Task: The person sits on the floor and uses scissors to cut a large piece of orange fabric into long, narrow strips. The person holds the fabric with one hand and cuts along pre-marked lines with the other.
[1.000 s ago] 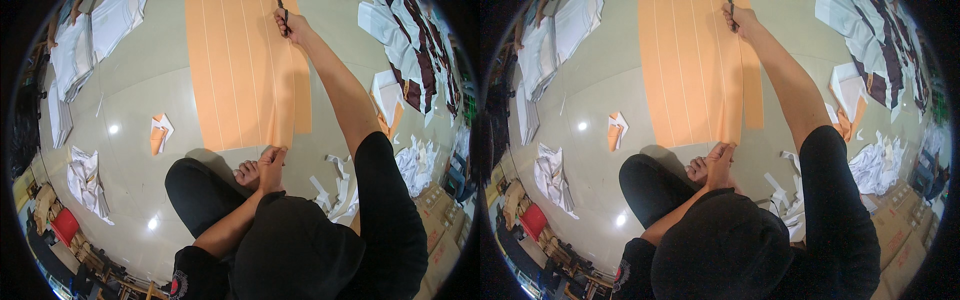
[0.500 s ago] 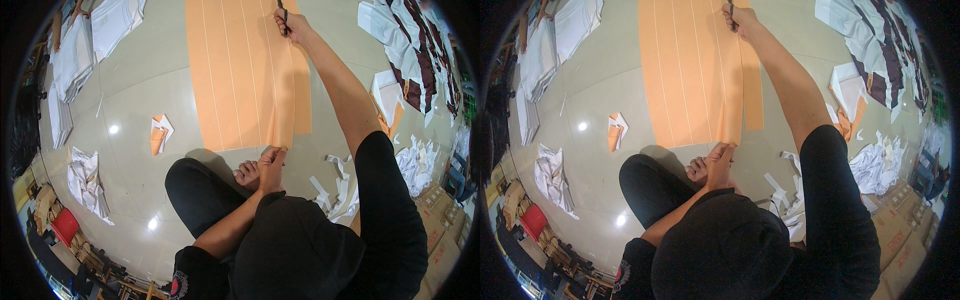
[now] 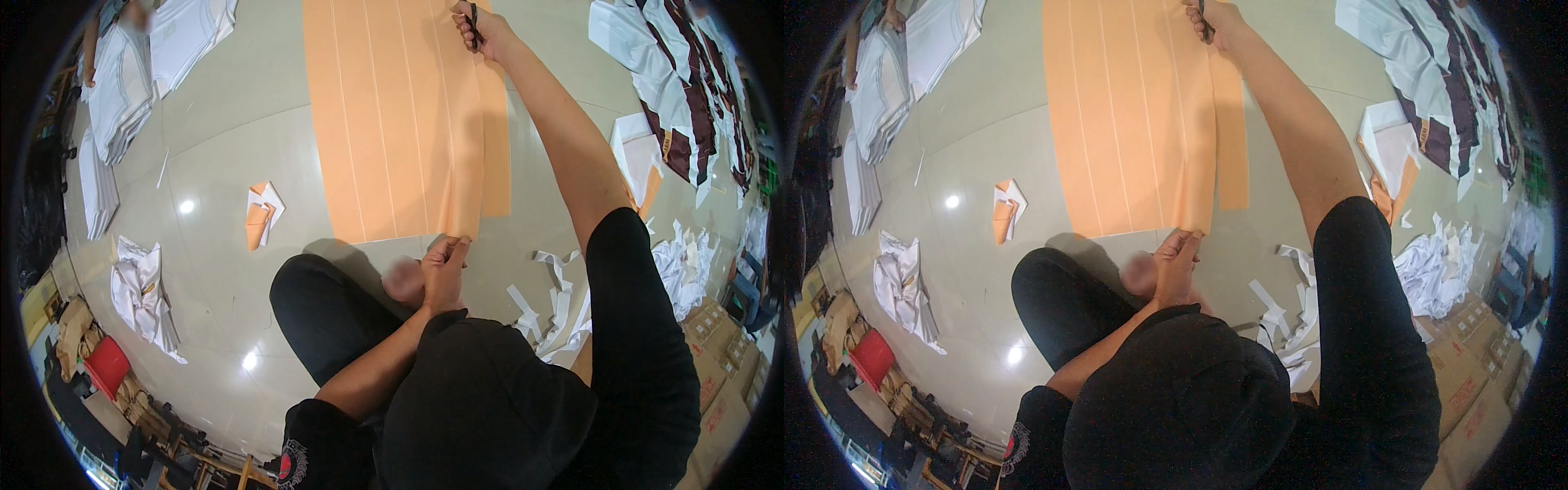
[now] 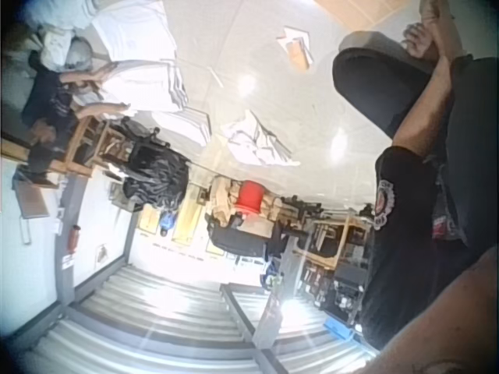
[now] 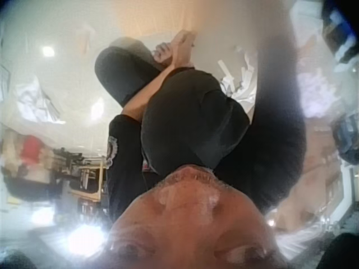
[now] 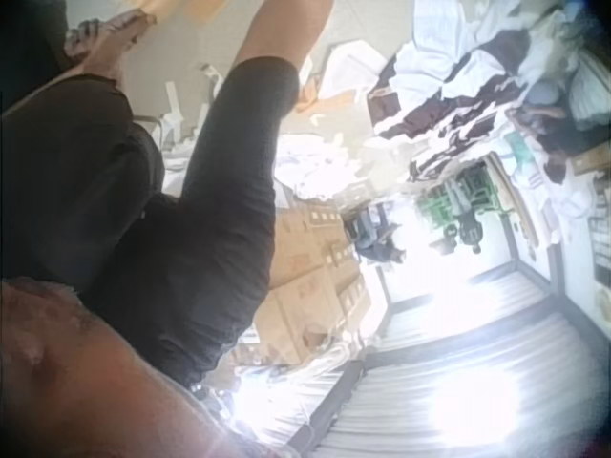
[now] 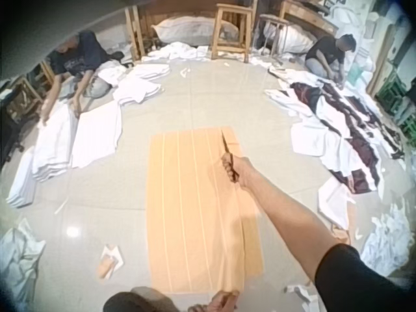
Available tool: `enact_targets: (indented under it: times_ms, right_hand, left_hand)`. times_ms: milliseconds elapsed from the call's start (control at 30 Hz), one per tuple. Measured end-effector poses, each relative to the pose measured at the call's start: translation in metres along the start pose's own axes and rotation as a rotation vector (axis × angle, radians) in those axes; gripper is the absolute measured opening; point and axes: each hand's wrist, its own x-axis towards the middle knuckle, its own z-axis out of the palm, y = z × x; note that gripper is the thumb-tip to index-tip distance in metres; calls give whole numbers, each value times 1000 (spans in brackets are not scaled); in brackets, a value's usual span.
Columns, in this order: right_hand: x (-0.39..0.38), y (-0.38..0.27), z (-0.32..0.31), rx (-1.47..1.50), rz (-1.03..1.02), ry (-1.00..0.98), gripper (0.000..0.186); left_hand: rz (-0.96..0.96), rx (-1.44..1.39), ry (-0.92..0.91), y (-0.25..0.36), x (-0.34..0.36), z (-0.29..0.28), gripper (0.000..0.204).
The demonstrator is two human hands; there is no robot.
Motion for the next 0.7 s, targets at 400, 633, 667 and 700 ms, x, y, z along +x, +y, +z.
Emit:
enact_targets:
  times_ms: [400, 633, 667, 700]
  right_hand:
    - [8, -8, 0, -20, -5, -8, 20]
    - [9, -7, 1, -26, -2, -12, 21]
    - [9, -7, 1, -27, -2, -11, 21]
    - [9, -7, 1, -24, 0, -10, 21]
  left_hand:
    - [-4, 0, 13, 2, 0, 1, 12]
    - [-4, 28, 15, -1, 2, 0, 11]
    - [-2, 22, 13, -1, 2, 0, 10]
    - [-3, 28, 13, -1, 2, 0, 10]
